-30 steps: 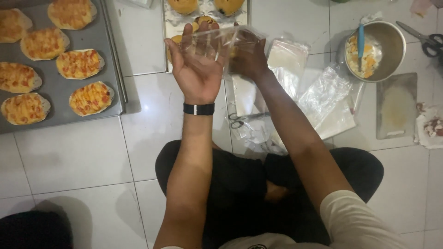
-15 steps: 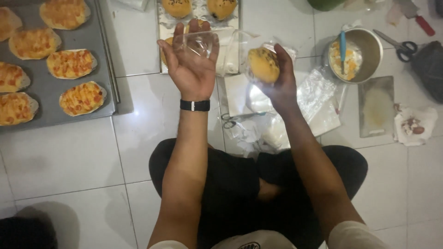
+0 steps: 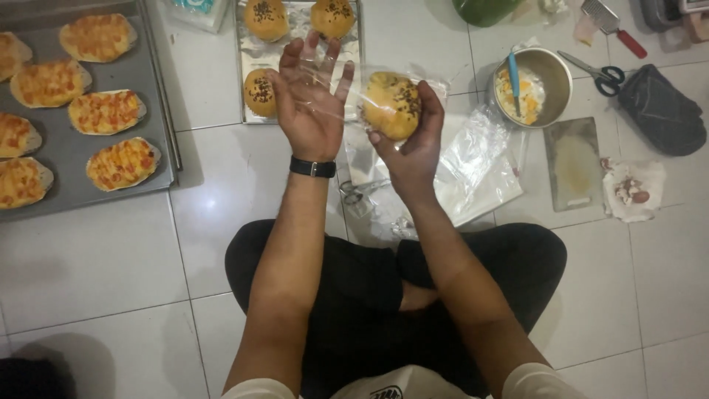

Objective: The person sits on the floor and packages round baked buns into clear plastic bags. They open a bag, place a bun inside, and seal it before setting it aside. This process is repeated for multiple buns taken from a nearby tray.

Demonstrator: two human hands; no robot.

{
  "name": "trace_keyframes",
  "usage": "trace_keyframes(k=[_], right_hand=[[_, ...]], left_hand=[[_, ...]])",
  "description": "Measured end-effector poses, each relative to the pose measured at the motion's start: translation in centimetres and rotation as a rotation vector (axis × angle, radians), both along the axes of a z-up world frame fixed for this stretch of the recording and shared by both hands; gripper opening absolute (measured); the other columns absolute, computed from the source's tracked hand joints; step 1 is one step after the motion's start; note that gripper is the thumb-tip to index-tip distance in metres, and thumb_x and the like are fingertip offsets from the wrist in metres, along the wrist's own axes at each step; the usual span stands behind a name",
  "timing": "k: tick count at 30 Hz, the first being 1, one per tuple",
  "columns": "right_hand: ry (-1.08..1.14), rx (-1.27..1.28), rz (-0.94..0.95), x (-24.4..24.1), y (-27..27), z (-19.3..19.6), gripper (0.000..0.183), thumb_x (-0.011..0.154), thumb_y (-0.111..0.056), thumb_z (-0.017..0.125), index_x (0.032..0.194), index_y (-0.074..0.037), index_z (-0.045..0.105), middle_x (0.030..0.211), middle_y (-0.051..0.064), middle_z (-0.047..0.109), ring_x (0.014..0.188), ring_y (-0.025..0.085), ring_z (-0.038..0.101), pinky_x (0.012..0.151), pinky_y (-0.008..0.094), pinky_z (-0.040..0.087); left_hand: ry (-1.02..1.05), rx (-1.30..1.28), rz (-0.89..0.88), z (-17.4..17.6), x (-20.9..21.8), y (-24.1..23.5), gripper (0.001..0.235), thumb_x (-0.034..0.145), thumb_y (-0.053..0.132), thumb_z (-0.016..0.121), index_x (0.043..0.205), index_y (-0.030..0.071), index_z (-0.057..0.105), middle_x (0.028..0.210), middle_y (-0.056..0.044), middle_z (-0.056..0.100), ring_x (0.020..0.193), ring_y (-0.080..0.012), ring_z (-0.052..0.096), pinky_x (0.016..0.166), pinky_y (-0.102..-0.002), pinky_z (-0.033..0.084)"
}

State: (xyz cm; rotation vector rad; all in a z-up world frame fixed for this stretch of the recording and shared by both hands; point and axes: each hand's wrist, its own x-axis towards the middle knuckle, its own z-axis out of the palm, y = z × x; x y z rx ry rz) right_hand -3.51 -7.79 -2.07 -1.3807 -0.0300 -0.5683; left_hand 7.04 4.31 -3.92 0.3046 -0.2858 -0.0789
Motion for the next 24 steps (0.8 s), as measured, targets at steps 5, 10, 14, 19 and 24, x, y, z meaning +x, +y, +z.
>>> trace_keyframes(k=[5, 10, 14, 19, 24], right_hand=[[0.058, -0.111, -0.064, 0.3, 1.3, -0.7, 0.088, 0.088, -0.006, 0.085, 0.155, -0.015, 0.029, 0.159, 0.010, 0.032, 0.147, 0.031, 0.042, 0.123, 0.041, 0.046], [0.067, -0.189, -0.058, -0.1, 1.7, -0.8, 0.086, 0.085, -0.010, 0.087, 0.148, -0.014, 0.028, 0.154, 0.011, 0.030, 0.145, 0.029, 0.042, 0.123, 0.038, 0.042], [0.004, -0.167, 0.016, -0.7, 1.3, -0.6, 0.075, 0.092, 0.001, 0.074, 0.152, -0.012, 0.031, 0.152, 0.011, 0.040, 0.147, 0.026, 0.042, 0.121, 0.040, 0.047], [0.033, -0.024, -0.022, -1.4, 0.7, -1.3, 0.073, 0.089, 0.016, 0.073, 0.147, -0.014, 0.039, 0.157, 0.010, 0.038, 0.151, 0.028, 0.040, 0.122, 0.042, 0.048], [0.015, -0.021, -0.068, -1.3, 0.4, -1.5, 0.064, 0.088, 0.004, 0.081, 0.137, -0.013, 0.044, 0.146, 0.008, 0.043, 0.142, 0.024, 0.047, 0.116, 0.039, 0.051]], left_hand=[[-0.048, -0.025, 0.045, -1.6, -0.1, -1.6, 0.050, 0.113, 0.051, 0.055, 0.152, 0.020, 0.052, 0.156, -0.014, 0.042, 0.145, -0.0459, 0.039, 0.117, -0.060, 0.040], [0.198, -0.103, -0.018, -2.4, -0.3, -2.1, 0.059, 0.106, 0.052, 0.052, 0.159, 0.028, 0.040, 0.164, -0.022, 0.035, 0.141, -0.0488, 0.047, 0.116, -0.063, 0.042], [0.174, -0.196, -0.156, -1.7, -0.4, -2.1, 0.037, 0.099, 0.052, 0.068, 0.126, 0.028, 0.060, 0.153, -0.017, 0.039, 0.142, -0.0515, 0.045, 0.112, -0.062, 0.044], [-0.046, -0.179, -0.235, -1.7, -0.9, -2.6, 0.042, 0.110, 0.047, 0.062, 0.144, 0.022, 0.059, 0.145, -0.008, 0.055, 0.144, -0.0476, 0.041, 0.121, -0.058, 0.033], [-0.006, -0.152, -0.246, -1.3, -1.4, -3.0, 0.039, 0.107, 0.042, 0.067, 0.140, 0.022, 0.060, 0.139, -0.007, 0.054, 0.142, -0.0470, 0.043, 0.119, -0.061, 0.034]])
